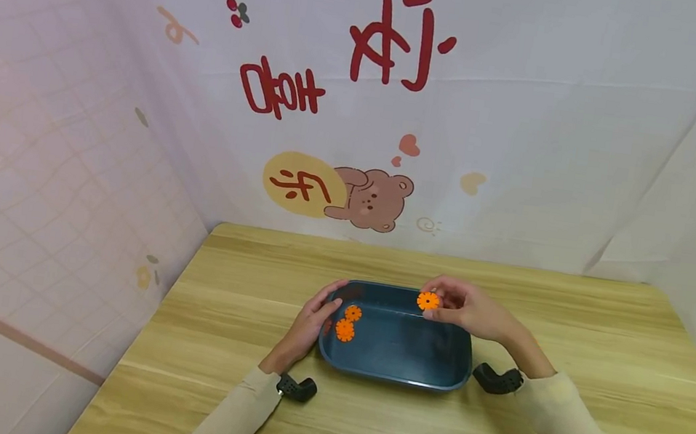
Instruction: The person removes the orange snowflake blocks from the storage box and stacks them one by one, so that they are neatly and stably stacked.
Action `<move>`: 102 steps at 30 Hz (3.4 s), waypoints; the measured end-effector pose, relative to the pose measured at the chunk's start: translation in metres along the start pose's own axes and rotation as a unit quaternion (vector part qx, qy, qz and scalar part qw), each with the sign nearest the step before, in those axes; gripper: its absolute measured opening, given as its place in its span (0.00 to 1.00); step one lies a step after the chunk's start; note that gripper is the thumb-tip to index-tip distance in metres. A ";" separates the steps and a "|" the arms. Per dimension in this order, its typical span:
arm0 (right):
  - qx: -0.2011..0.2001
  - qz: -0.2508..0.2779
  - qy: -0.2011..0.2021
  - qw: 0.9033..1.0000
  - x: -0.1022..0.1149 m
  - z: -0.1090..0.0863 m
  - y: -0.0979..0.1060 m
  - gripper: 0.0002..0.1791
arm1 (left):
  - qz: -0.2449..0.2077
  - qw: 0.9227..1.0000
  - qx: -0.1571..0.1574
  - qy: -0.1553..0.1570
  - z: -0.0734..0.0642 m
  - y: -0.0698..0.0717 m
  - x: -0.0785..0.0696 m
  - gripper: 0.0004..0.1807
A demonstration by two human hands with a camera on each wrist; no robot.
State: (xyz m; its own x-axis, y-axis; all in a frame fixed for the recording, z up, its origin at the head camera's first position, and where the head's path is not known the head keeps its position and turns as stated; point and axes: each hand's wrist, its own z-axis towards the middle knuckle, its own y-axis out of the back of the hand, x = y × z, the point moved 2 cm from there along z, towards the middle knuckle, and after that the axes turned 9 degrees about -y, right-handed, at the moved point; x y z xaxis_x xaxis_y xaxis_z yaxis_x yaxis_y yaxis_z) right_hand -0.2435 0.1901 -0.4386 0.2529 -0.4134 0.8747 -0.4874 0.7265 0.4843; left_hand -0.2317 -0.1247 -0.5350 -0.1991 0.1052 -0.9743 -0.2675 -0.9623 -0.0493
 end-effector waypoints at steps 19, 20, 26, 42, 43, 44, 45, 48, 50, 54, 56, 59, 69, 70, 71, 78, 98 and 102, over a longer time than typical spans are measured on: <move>-0.108 -0.039 -0.011 0.993 -0.024 -0.052 0.038 0.17 | 0.008 1.000 0.000 -0.003 0.002 0.000 -0.003 0.23; -0.113 -0.043 -0.012 0.993 -0.025 -0.054 0.039 0.16 | 0.005 1.000 0.000 -0.002 0.001 0.000 -0.003 0.23; -0.139 -0.055 -0.044 0.988 -0.035 -0.069 0.048 0.16 | 0.004 1.000 0.001 -0.004 0.001 0.000 -0.004 0.23; -0.174 -0.086 -0.048 0.980 -0.069 -0.109 0.062 0.17 | 0.000 1.000 -0.002 -0.005 0.000 -0.001 -0.002 0.23; -0.176 -0.087 -0.048 0.979 -0.071 -0.110 0.062 0.18 | -0.001 1.000 -0.002 -0.006 0.000 -0.001 -0.002 0.23; -0.178 -0.087 -0.048 0.979 -0.073 -0.111 0.061 0.18 | -0.001 1.000 -0.003 -0.005 0.000 -0.001 -0.003 0.23; -0.179 -0.087 -0.049 0.979 -0.075 -0.113 0.061 0.18 | -0.002 1.000 -0.003 -0.004 0.000 -0.001 -0.002 0.23; -0.183 -0.083 -0.050 0.978 -0.082 -0.117 0.061 0.18 | -0.002 1.000 -0.003 -0.004 0.001 0.000 -0.002 0.23; -0.182 -0.079 -0.049 0.979 -0.087 -0.119 0.060 0.18 | -0.001 1.000 -0.002 -0.003 0.001 0.000 -0.002 0.23; -0.175 -0.067 -0.060 0.980 -0.099 -0.122 0.060 0.18 | 0.007 1.000 -0.004 -0.004 0.001 0.000 -0.001 0.23; -0.169 -0.064 -0.069 0.981 -0.105 -0.123 0.059 0.17 | 0.009 1.000 -0.005 -0.005 0.001 0.000 -0.001 0.23; -0.161 -0.063 -0.082 0.981 -0.113 -0.124 0.059 0.17 | 0.007 1.000 -0.003 -0.005 0.002 0.001 0.000 0.23; -0.145 -0.033 -0.111 0.983 -0.120 -0.123 0.054 0.18 | -0.003 1.000 -0.001 0.005 0.001 0.001 0.000 0.24; -0.144 -0.032 -0.110 0.983 -0.121 -0.122 0.053 0.18 | -0.005 1.000 0.001 0.004 0.001 0.000 0.000 0.24; -0.143 -0.030 -0.110 0.983 -0.121 -0.122 0.053 0.18 | -0.005 1.000 0.001 0.005 0.001 0.000 0.000 0.24; -0.143 -0.028 -0.108 0.984 -0.125 -0.121 0.052 0.19 | 0.000 1.000 -0.001 -0.001 0.001 0.000 0.000 0.24; -0.146 -0.039 -0.099 0.984 -0.129 -0.120 0.049 0.21 | -0.013 1.000 0.014 -0.011 0.001 0.000 0.001 0.24; -0.148 -0.040 -0.102 0.983 -0.129 -0.120 0.049 0.20 | -0.009 1.000 0.013 -0.011 0.000 0.000 0.001 0.23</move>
State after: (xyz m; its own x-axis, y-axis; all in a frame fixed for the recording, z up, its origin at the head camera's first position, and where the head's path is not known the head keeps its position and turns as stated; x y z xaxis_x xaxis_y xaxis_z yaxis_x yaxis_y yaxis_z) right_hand -0.1997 0.3452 -0.5253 0.0925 -0.5561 0.8259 -0.2011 0.8020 0.5625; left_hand -0.2322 -0.1245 -0.5356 -0.2137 0.1283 -0.9684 -0.2961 -0.9532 -0.0610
